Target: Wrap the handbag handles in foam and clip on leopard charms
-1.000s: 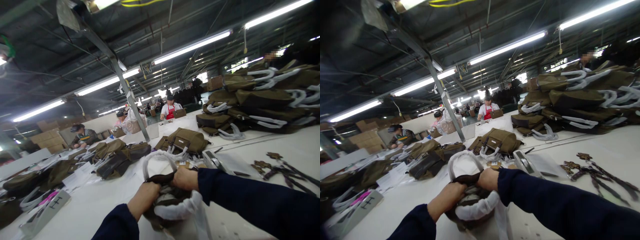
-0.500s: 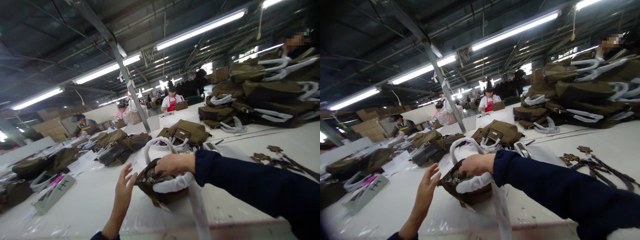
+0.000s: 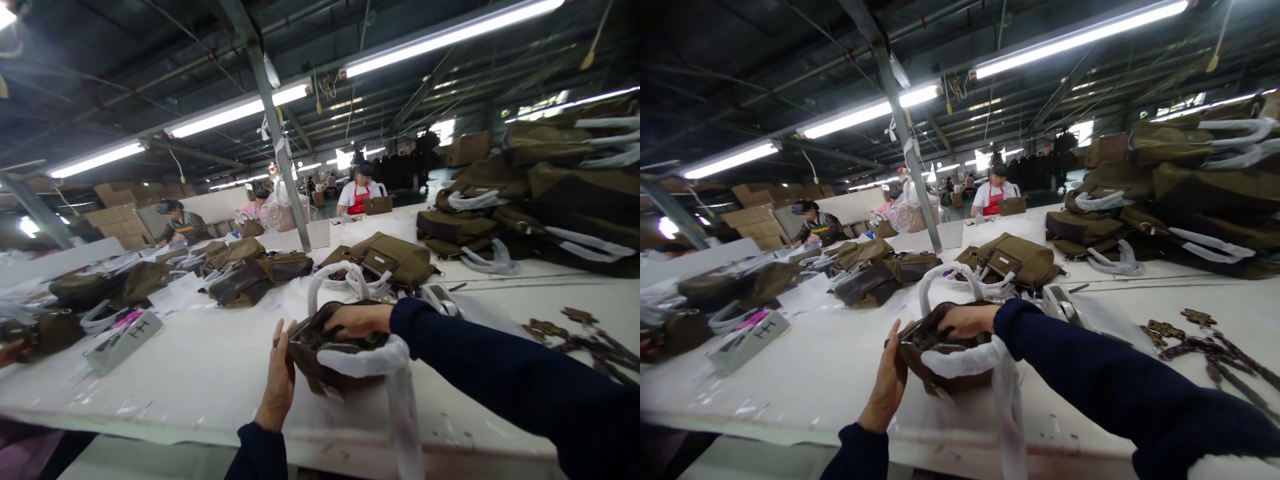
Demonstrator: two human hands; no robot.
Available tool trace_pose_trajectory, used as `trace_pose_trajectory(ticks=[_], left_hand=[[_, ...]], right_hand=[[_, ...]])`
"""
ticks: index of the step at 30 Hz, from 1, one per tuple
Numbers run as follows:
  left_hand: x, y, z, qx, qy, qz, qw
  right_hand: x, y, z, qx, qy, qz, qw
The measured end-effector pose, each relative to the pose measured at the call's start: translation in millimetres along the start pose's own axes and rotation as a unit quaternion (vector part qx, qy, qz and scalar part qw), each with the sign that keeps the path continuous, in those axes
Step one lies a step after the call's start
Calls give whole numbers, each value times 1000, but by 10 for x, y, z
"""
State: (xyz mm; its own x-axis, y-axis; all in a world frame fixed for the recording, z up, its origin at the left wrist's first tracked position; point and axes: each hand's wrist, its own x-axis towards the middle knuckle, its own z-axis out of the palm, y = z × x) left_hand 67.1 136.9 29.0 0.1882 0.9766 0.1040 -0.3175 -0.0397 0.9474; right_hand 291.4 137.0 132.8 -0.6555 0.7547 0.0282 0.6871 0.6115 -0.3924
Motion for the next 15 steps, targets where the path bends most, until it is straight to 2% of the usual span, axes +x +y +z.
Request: trace_pose_trajectory(ticks=[4,10,13,15], left_hand=[[-57,-63,41,-55,34,-12,998],[61,12,221,7,60,16,998],[49,88,252,35,98,24,994],[-19,135,234,62,120,27,990]], right_hand=[[-230,105,-177,31,-10,-15,999],[-551,247,-104,-16,-30,75,997],[-752,245,-208,-3,21,99,995],[-972,207,-288,-13,106,139,984]])
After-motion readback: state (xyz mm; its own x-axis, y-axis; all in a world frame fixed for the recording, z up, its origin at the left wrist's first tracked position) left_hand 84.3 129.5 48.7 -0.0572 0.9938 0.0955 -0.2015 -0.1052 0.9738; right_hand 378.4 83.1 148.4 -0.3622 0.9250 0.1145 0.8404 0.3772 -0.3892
